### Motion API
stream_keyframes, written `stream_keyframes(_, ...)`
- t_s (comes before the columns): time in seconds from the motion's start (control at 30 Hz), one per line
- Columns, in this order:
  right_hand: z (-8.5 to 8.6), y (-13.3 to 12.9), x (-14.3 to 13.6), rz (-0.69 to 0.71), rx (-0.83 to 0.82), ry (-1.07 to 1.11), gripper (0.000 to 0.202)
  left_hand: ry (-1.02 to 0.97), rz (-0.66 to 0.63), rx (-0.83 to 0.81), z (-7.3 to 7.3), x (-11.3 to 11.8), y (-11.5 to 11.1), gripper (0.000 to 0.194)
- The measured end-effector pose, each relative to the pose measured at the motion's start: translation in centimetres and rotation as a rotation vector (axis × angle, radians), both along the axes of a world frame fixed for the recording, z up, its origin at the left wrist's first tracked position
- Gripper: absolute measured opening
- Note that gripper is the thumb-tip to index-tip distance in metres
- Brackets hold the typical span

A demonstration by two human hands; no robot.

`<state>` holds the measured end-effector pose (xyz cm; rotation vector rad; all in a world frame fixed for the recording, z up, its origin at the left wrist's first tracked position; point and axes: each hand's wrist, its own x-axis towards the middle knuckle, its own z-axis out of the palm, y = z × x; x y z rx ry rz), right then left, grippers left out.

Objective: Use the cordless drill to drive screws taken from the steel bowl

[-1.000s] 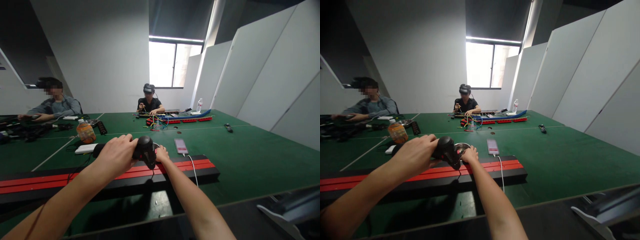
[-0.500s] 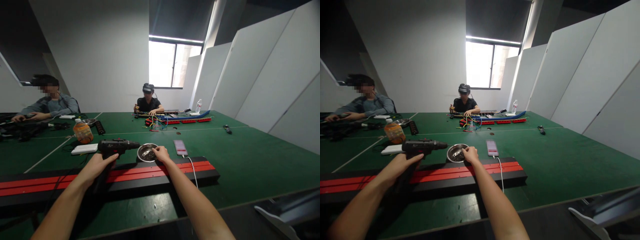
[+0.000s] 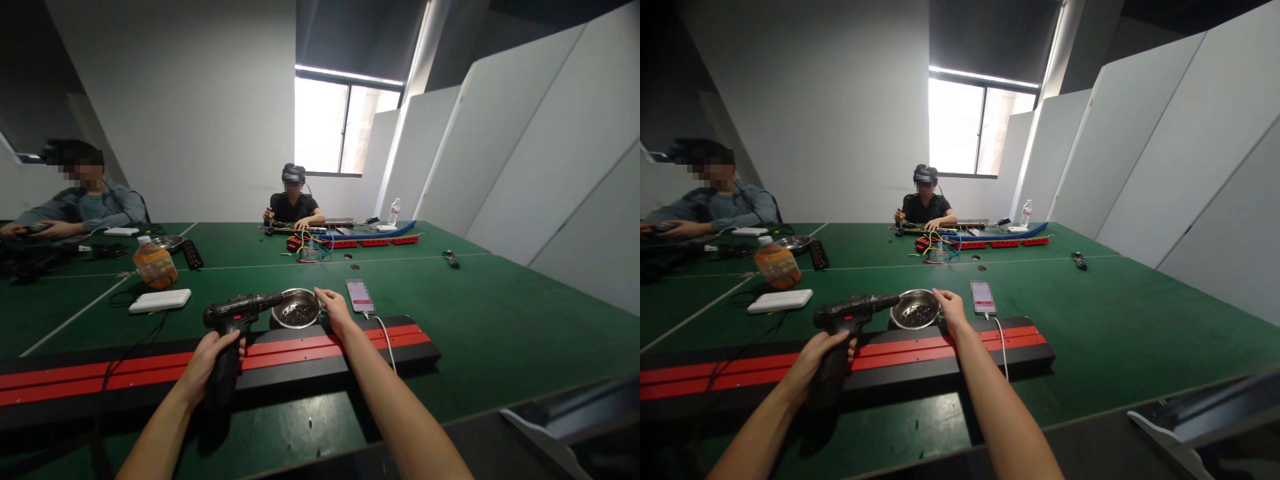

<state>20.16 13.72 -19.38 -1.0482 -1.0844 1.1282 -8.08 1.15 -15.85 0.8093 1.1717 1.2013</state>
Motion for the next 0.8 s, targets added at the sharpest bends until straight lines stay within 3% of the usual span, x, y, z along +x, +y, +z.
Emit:
stream_keyframes(0.23, 0.2, -0.3, -0.6, 0.014, 0.041, -0.194, 0.047, 0.039, -0.071, 0.03, 0.8, 0.3, -0.8, 0.03)
stream_keyframes(0.53, -0.1, 0.1, -0.4, 0.027, 0.097, -0.38, 0.047, 0.025, -0.048, 0.004, 1.4, 0.4, -1.2, 0.029)
stream_keyframes(0.8, 0.1, -0.2, -0.5, 0.022, 0.085, -0.374, 0.044, 0.035, -0.072, 0.007, 1.5, 0.3, -1.3, 0.027)
